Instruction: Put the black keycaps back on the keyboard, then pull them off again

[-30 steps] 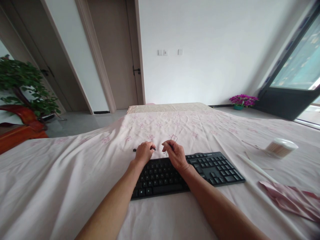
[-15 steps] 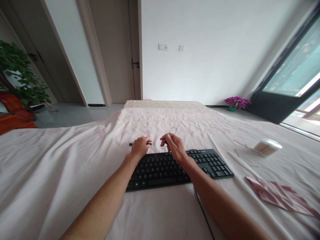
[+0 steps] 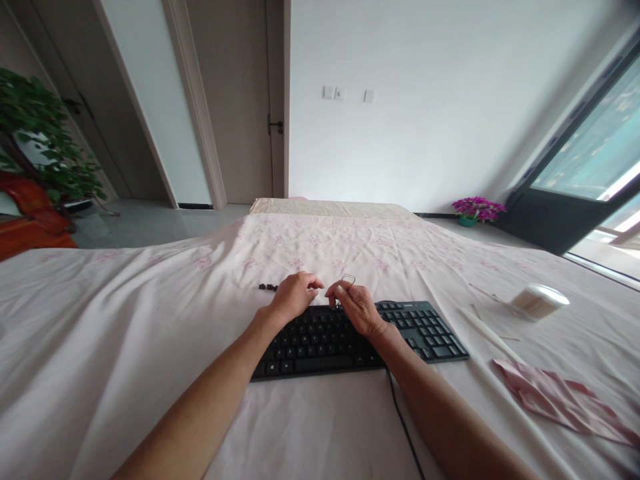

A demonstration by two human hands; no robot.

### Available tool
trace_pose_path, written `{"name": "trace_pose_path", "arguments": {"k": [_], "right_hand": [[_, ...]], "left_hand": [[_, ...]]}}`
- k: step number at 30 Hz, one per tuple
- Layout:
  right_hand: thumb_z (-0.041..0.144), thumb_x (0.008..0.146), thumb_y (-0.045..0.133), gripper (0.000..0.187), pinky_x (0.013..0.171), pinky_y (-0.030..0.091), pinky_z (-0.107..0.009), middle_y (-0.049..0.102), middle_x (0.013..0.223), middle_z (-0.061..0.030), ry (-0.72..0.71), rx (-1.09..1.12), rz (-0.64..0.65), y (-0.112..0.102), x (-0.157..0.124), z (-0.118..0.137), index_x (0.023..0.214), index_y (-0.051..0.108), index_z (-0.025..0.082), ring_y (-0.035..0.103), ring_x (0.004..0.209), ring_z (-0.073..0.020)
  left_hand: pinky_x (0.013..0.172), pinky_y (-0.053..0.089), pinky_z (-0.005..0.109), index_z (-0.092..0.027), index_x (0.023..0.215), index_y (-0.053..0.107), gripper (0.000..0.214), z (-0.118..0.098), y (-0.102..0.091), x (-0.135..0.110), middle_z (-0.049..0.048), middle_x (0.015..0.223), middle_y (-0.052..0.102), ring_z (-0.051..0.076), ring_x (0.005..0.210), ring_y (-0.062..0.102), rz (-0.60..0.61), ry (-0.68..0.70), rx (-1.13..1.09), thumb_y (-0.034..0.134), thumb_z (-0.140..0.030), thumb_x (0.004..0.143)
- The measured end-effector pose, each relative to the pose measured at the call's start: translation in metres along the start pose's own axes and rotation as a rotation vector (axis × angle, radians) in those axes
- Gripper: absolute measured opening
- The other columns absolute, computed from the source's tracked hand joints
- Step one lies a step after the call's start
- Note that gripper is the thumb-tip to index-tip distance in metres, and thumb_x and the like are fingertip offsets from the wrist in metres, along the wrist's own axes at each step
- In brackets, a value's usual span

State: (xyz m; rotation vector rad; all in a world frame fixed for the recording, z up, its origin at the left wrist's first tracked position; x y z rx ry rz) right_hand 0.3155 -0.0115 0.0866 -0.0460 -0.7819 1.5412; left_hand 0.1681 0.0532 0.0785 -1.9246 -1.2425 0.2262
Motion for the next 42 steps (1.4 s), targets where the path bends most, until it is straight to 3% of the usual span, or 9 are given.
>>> {"name": "trace_pose_path", "arguments": {"k": [7, 14, 22, 30, 36, 42], "right_hand": [[0.049, 0.096, 0.033, 0.047, 0.076, 0.046, -0.028, 0.063, 0.070, -0.0013, 0.014, 0.026, 0.015, 0.001, 0.001, 0.000, 0.079, 0.065, 0.019, 0.059, 0.069, -0.0154], [0.049, 0.096, 0.032, 0.048, 0.070, 0.045, -0.026, 0.064, 0.070, -0.0018, 0.008, 0.072, 0.044, 0.000, 0.001, 0.003, 0.076, 0.063, 0.018, 0.058, 0.066, -0.0142], [0.048, 0.097, 0.032, 0.048, 0.073, 0.045, -0.026, 0.062, 0.069, -0.0016, -0.031, 0.044, 0.126, 0.008, 0.005, -0.011, 0.073, 0.060, 0.017, 0.059, 0.068, -0.0136], [0.044, 0.097, 0.035, 0.040, 0.069, 0.045, -0.026, 0.058, 0.066, -0.0009, -0.078, 0.069, -0.007, 0.006, -0.003, -0.009, 0.076, 0.058, 0.018, 0.056, 0.066, -0.0135], [0.039, 0.097, 0.037, 0.036, 0.068, 0.046, -0.028, 0.056, 0.067, -0.0016, -0.115, 0.109, -0.052, 0.005, -0.005, -0.009, 0.074, 0.056, 0.019, 0.056, 0.067, -0.0148], [0.038, 0.097, 0.037, 0.038, 0.066, 0.045, -0.027, 0.055, 0.065, -0.0008, -0.134, 0.055, -0.127, 0.000, -0.008, -0.002, 0.070, 0.056, 0.019, 0.054, 0.063, -0.0134]], "left_hand": [[0.072, 0.047, 0.025, -0.023, 0.082, 0.074, 0.019, -0.005, 0.004, -0.005, 0.0020, 0.082, 0.073, 0.018, 0.079, 0.066, 0.128, -0.023, -0.194, 0.061, -0.017, 0.071], [0.069, 0.046, 0.024, -0.020, 0.076, 0.072, 0.013, -0.003, 0.012, -0.006, 0.0008, 0.075, 0.071, 0.018, 0.075, 0.064, 0.190, -0.008, -0.175, 0.062, -0.018, 0.067], [0.065, 0.042, 0.020, -0.017, 0.077, 0.069, 0.014, 0.004, 0.028, -0.006, -0.0029, 0.071, 0.068, 0.014, 0.070, 0.061, 0.274, 0.010, -0.205, 0.058, -0.022, 0.071], [0.066, 0.042, 0.021, -0.020, 0.077, 0.069, 0.013, -0.001, 0.033, -0.008, -0.0024, 0.074, 0.069, 0.015, 0.073, 0.062, 0.220, -0.001, -0.136, 0.061, -0.029, 0.072], [0.066, 0.040, 0.022, -0.022, 0.076, 0.069, 0.014, -0.004, 0.038, -0.008, -0.0022, 0.074, 0.068, 0.014, 0.072, 0.062, 0.111, 0.018, -0.031, 0.063, -0.033, 0.073], [0.070, 0.042, 0.023, -0.024, 0.080, 0.072, 0.015, -0.009, 0.036, -0.010, -0.0017, 0.079, 0.070, 0.016, 0.076, 0.063, 0.101, 0.052, -0.035, 0.063, -0.035, 0.075]]}}
Point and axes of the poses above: each hand's wrist, its own x-axis towards the middle knuckle, its own y-axis out of the palm, z = x × y, the point moved 4 cm from there along x, towards the middle knuckle
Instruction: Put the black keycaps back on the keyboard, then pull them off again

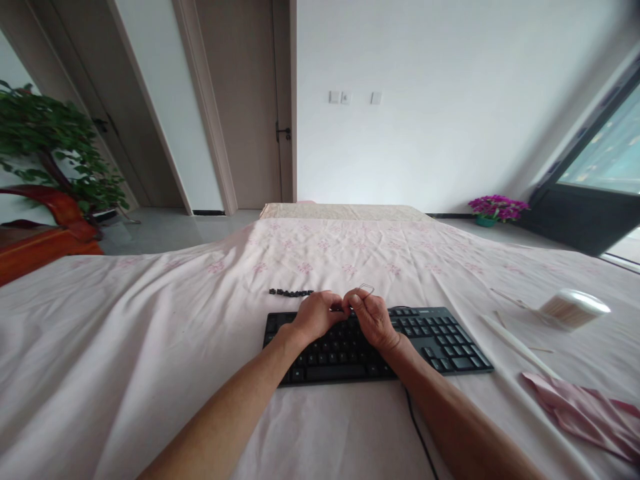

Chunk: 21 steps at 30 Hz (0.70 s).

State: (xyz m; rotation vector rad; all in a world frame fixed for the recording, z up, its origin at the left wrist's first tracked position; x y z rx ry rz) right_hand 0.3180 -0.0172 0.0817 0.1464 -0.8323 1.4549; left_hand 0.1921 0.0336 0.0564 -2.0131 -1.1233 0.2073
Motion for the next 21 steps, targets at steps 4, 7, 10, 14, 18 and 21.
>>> {"name": "trace_pose_path", "arguments": {"k": [4, 7, 10, 14, 18, 21], "right_hand": [[0.039, 0.097, 0.035, 0.041, 0.063, 0.045, -0.026, 0.054, 0.061, -0.0004, 0.019, -0.031, -0.076, -0.004, -0.001, 0.001, 0.068, 0.055, 0.019, 0.054, 0.059, -0.0133], [0.038, 0.097, 0.036, 0.038, 0.068, 0.047, -0.028, 0.060, 0.068, -0.0028, -0.024, -0.025, -0.016, -0.001, -0.001, 0.000, 0.075, 0.059, 0.018, 0.058, 0.066, -0.0149], [0.035, 0.097, 0.037, 0.034, 0.074, 0.049, -0.029, 0.065, 0.078, -0.0049, -0.101, -0.039, 0.039, 0.002, -0.002, 0.001, 0.086, 0.064, 0.018, 0.061, 0.074, -0.0160], [0.032, 0.097, 0.038, 0.031, 0.075, 0.048, -0.028, 0.066, 0.080, -0.0048, -0.184, -0.119, 0.087, 0.004, -0.004, 0.005, 0.091, 0.066, 0.019, 0.062, 0.076, -0.0158], [0.034, 0.098, 0.037, 0.034, 0.069, 0.048, -0.026, 0.064, 0.074, -0.0027, -0.074, -0.078, -0.024, -0.001, -0.003, 0.001, 0.090, 0.066, 0.018, 0.059, 0.066, -0.0134], [0.036, 0.097, 0.037, 0.035, 0.061, 0.046, -0.024, 0.061, 0.070, -0.0006, 0.015, -0.045, -0.061, -0.002, -0.003, -0.003, 0.091, 0.067, 0.018, 0.053, 0.057, -0.0111]], "left_hand": [[0.071, 0.042, 0.022, -0.026, 0.085, 0.073, 0.016, -0.002, 0.000, -0.001, -0.0023, 0.084, 0.072, 0.016, 0.081, 0.064, 0.016, 0.040, -0.020, 0.064, -0.035, 0.075], [0.065, 0.040, 0.022, -0.023, 0.080, 0.072, 0.018, 0.000, -0.001, 0.000, -0.0015, 0.079, 0.071, 0.016, 0.076, 0.063, -0.016, 0.013, 0.008, 0.061, -0.038, 0.077], [0.057, 0.036, 0.022, -0.019, 0.074, 0.070, 0.024, 0.003, -0.004, 0.001, -0.0010, 0.070, 0.069, 0.014, 0.067, 0.061, -0.048, -0.038, 0.031, 0.060, -0.041, 0.077], [0.055, 0.036, 0.021, -0.016, 0.071, 0.069, 0.026, 0.004, -0.007, 0.002, -0.0014, 0.065, 0.067, 0.013, 0.063, 0.059, -0.052, -0.095, -0.048, 0.064, -0.041, 0.072], [0.063, 0.043, 0.022, -0.017, 0.081, 0.071, 0.023, 0.010, -0.005, 0.002, -0.0007, 0.074, 0.071, 0.014, 0.071, 0.063, -0.040, -0.143, -0.210, 0.066, -0.035, 0.069], [0.066, 0.046, 0.023, -0.018, 0.084, 0.070, 0.023, 0.019, -0.002, 0.004, 0.0003, 0.078, 0.072, 0.016, 0.075, 0.065, -0.035, -0.185, -0.259, 0.068, -0.031, 0.066]]}}
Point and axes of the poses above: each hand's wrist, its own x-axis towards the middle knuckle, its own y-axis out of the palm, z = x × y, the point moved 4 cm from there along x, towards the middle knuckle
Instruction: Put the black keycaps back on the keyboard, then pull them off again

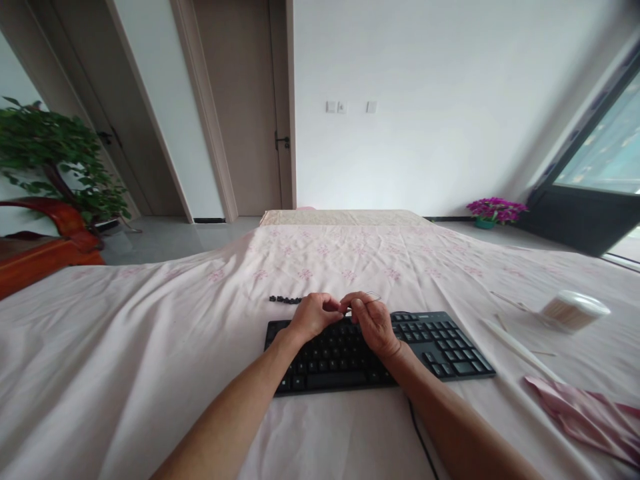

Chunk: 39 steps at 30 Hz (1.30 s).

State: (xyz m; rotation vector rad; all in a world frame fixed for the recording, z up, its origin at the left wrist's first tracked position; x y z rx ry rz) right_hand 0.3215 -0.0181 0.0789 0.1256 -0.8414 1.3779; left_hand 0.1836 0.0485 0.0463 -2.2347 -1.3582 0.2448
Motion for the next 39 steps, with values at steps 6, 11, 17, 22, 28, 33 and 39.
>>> {"name": "trace_pose_path", "arguments": {"k": [6, 11, 17, 22, 28, 33, 39], "right_hand": [[0.036, 0.097, 0.037, 0.035, 0.064, 0.046, -0.025, 0.062, 0.072, -0.0013, -0.001, -0.012, 0.048, 0.002, 0.001, 0.002, 0.091, 0.068, 0.019, 0.053, 0.059, -0.0117], [0.035, 0.097, 0.037, 0.035, 0.064, 0.046, -0.026, 0.065, 0.078, -0.0025, -0.015, -0.012, -0.023, -0.001, 0.000, 0.003, 0.092, 0.067, 0.019, 0.054, 0.059, -0.0119], [0.036, 0.097, 0.037, 0.035, 0.059, 0.044, -0.025, 0.066, 0.076, -0.0021, 0.044, -0.002, -0.135, -0.004, 0.000, -0.002, 0.089, 0.065, 0.018, 0.052, 0.055, -0.0108], [0.038, 0.097, 0.038, 0.033, 0.058, 0.045, -0.025, 0.067, 0.079, -0.0025, 0.057, 0.053, -0.138, -0.002, 0.000, -0.007, 0.090, 0.064, 0.018, 0.050, 0.054, -0.0108], [0.038, 0.097, 0.038, 0.033, 0.060, 0.046, -0.025, 0.067, 0.078, -0.0024, 0.050, 0.051, -0.097, 0.000, 0.000, -0.005, 0.090, 0.064, 0.018, 0.051, 0.055, -0.0109], [0.040, 0.096, 0.039, 0.034, 0.057, 0.044, -0.024, 0.066, 0.077, -0.0018, 0.050, 0.067, -0.092, 0.000, 0.000, -0.005, 0.089, 0.064, 0.018, 0.049, 0.052, -0.0100], [0.040, 0.097, 0.039, 0.034, 0.057, 0.044, -0.023, 0.066, 0.076, -0.0016, 0.061, 0.064, -0.070, 0.001, -0.001, -0.007, 0.091, 0.065, 0.018, 0.051, 0.054, -0.0101]], "left_hand": [[0.069, 0.048, 0.025, -0.015, 0.088, 0.069, 0.027, 0.008, 0.000, 0.004, 0.0029, 0.083, 0.072, 0.017, 0.078, 0.065, 0.033, -0.044, -0.071, 0.070, -0.030, 0.064], [0.071, 0.049, 0.025, -0.018, 0.101, 0.069, 0.033, 0.005, -0.003, 0.002, 0.0029, 0.086, 0.073, 0.017, 0.078, 0.066, 0.015, -0.047, -0.037, 0.065, -0.028, 0.069], [0.079, 0.050, 0.027, -0.015, 0.096, 0.070, 0.027, 0.019, -0.026, 0.012, 0.0059, 0.091, 0.074, 0.018, 0.086, 0.067, -0.110, -0.029, -0.113, 0.062, -0.026, 0.073], [0.073, 0.051, 0.025, -0.018, 0.089, 0.071, 0.021, 0.025, -0.049, 0.015, 0.0035, 0.083, 0.073, 0.016, 0.077, 0.067, -0.260, -0.051, 0.022, 0.064, -0.026, 0.070], [0.075, 0.048, 0.024, -0.021, 0.086, 0.071, 0.017, 0.012, -0.046, 0.016, 0.0015, 0.084, 0.073, 0.016, 0.080, 0.066, -0.252, -0.012, 0.218, 0.063, -0.027, 0.073], [0.074, 0.045, 0.025, -0.026, 0.085, 0.072, 0.014, 0.006, -0.039, 0.019, -0.0010, 0.088, 0.074, 0.017, 0.083, 0.065, -0.215, -0.046, 0.428, 0.065, -0.028, 0.073], [0.082, 0.043, 0.026, -0.025, 0.084, 0.072, 0.016, 0.003, -0.034, 0.020, -0.0009, 0.085, 0.073, 0.017, 0.085, 0.064, -0.162, 0.003, 0.576, 0.062, -0.022, 0.072]]}}
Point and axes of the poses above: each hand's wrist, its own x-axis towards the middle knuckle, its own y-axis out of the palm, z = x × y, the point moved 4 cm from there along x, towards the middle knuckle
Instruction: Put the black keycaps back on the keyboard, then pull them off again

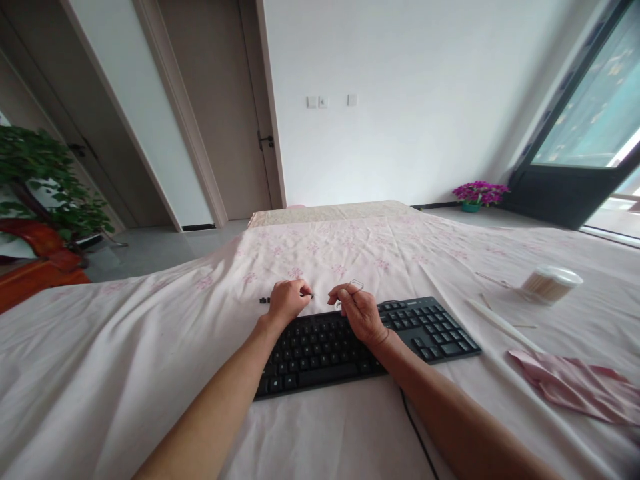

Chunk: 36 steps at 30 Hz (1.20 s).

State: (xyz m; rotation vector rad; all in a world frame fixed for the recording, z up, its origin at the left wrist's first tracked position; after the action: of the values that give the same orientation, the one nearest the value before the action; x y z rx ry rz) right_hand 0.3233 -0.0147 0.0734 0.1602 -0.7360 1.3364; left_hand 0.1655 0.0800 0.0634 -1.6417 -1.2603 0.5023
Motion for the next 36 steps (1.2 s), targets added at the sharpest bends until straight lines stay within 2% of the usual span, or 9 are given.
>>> {"name": "trace_pose_path", "arguments": {"k": [7, 11, 13, 17, 22, 25, 29, 32, 36], "right_hand": [[0.041, 0.097, 0.039, 0.034, 0.058, 0.046, -0.023, 0.067, 0.076, -0.0021, 0.013, 0.000, 0.021, 0.000, -0.001, -0.002, 0.092, 0.064, 0.018, 0.057, 0.059, -0.0117], [0.038, 0.097, 0.038, 0.033, 0.065, 0.048, -0.025, 0.067, 0.079, -0.0028, -0.048, -0.035, 0.053, -0.001, -0.001, 0.004, 0.090, 0.064, 0.019, 0.060, 0.066, -0.0133], [0.035, 0.098, 0.037, 0.033, 0.071, 0.048, -0.027, 0.067, 0.082, -0.0038, -0.126, -0.089, 0.116, 0.001, -0.001, 0.010, 0.089, 0.064, 0.019, 0.062, 0.072, -0.0146], [0.031, 0.097, 0.038, 0.028, 0.075, 0.044, -0.027, 0.067, 0.085, -0.0053, -0.320, -0.320, 0.345, 0.011, -0.005, 0.023, 0.095, 0.063, 0.020, 0.062, 0.077, -0.0158], [0.031, 0.092, 0.048, 0.019, 0.070, 0.041, -0.026, 0.066, 0.080, -0.0043, -0.467, -0.581, 0.531, 0.025, -0.009, 0.028, 0.092, 0.064, 0.021, 0.058, 0.072, -0.0155], [0.017, 0.082, 0.051, 0.019, 0.070, 0.040, -0.027, 0.067, 0.085, -0.0043, -0.467, -0.645, 0.575, 0.030, -0.010, 0.028, 0.095, 0.064, 0.021, 0.058, 0.075, -0.0166], [0.006, 0.065, 0.048, 0.040, 0.072, 0.042, -0.028, 0.068, 0.093, -0.0042, -0.438, -0.681, 0.622, 0.031, -0.009, 0.030, 0.099, 0.064, 0.022, 0.059, 0.079, -0.0181], [0.005, 0.065, 0.045, 0.046, 0.074, 0.043, -0.028, 0.069, 0.096, -0.0044, -0.430, -0.707, 0.658, 0.031, -0.009, 0.035, 0.103, 0.064, 0.022, 0.060, 0.081, -0.0178], [0.006, 0.067, 0.045, 0.051, 0.077, 0.044, -0.027, 0.069, 0.096, -0.0038, -0.393, -0.744, 0.713, 0.028, -0.009, 0.037, 0.112, 0.063, 0.022, 0.062, 0.083, -0.0167]], "left_hand": [[0.077, 0.044, 0.025, -0.024, 0.085, 0.071, 0.017, 0.006, 0.006, 0.003, 0.0001, 0.087, 0.073, 0.017, 0.083, 0.064, 0.019, -0.016, -0.010, 0.061, -0.020, 0.072], [0.075, 0.044, 0.025, -0.025, 0.085, 0.071, 0.018, 0.010, 0.008, 0.003, 0.0001, 0.087, 0.073, 0.017, 0.083, 0.064, 0.020, -0.019, -0.015, 0.062, -0.021, 0.071], [0.074, 0.045, 0.025, -0.026, 0.086, 0.071, 0.018, 0.012, 0.006, 0.003, 0.0004, 0.088, 0.073, 0.017, 0.083, 0.064, 0.013, -0.004, -0.024, 0.063, -0.023, 0.070], [0.076, 0.046, 0.024, -0.026, 0.089, 0.071, 0.020, 0.021, -0.007, 0.001, 0.0006, 0.094, 0.073, 0.018, 0.087, 0.064, -0.041, -0.022, -0.106, 0.064, -0.027, 0.071], [0.083, 0.046, 0.024, -0.024, 0.091, 0.069, 0.021, 0.055, -0.037, -0.015, -0.0002, 0.097, 0.072, 0.016, 0.092, 0.064, -0.207, -0.130, -0.212, 0.057, -0.021, 0.075], [0.085, 0.047, 0.024, -0.024, 0.095, 0.067, 0.026, 0.086, -0.046, -0.033, -0.0005, 0.102, 0.071, 0.015, 0.094, 0.065, -0.325, -0.253, -0.278, 0.051, -0.016, 0.076], [0.087, 0.046, 0.025, -0.024, 0.099, 0.066, 0.028, 0.120, -0.041, -0.053, 0.0004, 0.105, 0.071, 0.015, 0.096, 0.064, -0.419, -0.389, -0.299, 0.048, -0.016, 0.078], [0.085, 0.046, 0.025, -0.025, 0.099, 0.067, 0.028, 0.130, -0.032, -0.055, 0.0001, 0.107, 0.070, 0.016, 0.095, 0.064, -0.401, -0.408, -0.303, 0.048, -0.017, 0.079], [0.083, 0.046, 0.025, -0.026, 0.097, 0.069, 0.027, 0.133, -0.028, -0.050, -0.0009, 0.105, 0.071, 0.016, 0.094, 0.063, -0.379, -0.432, -0.289, 0.050, -0.018, 0.079]]}}
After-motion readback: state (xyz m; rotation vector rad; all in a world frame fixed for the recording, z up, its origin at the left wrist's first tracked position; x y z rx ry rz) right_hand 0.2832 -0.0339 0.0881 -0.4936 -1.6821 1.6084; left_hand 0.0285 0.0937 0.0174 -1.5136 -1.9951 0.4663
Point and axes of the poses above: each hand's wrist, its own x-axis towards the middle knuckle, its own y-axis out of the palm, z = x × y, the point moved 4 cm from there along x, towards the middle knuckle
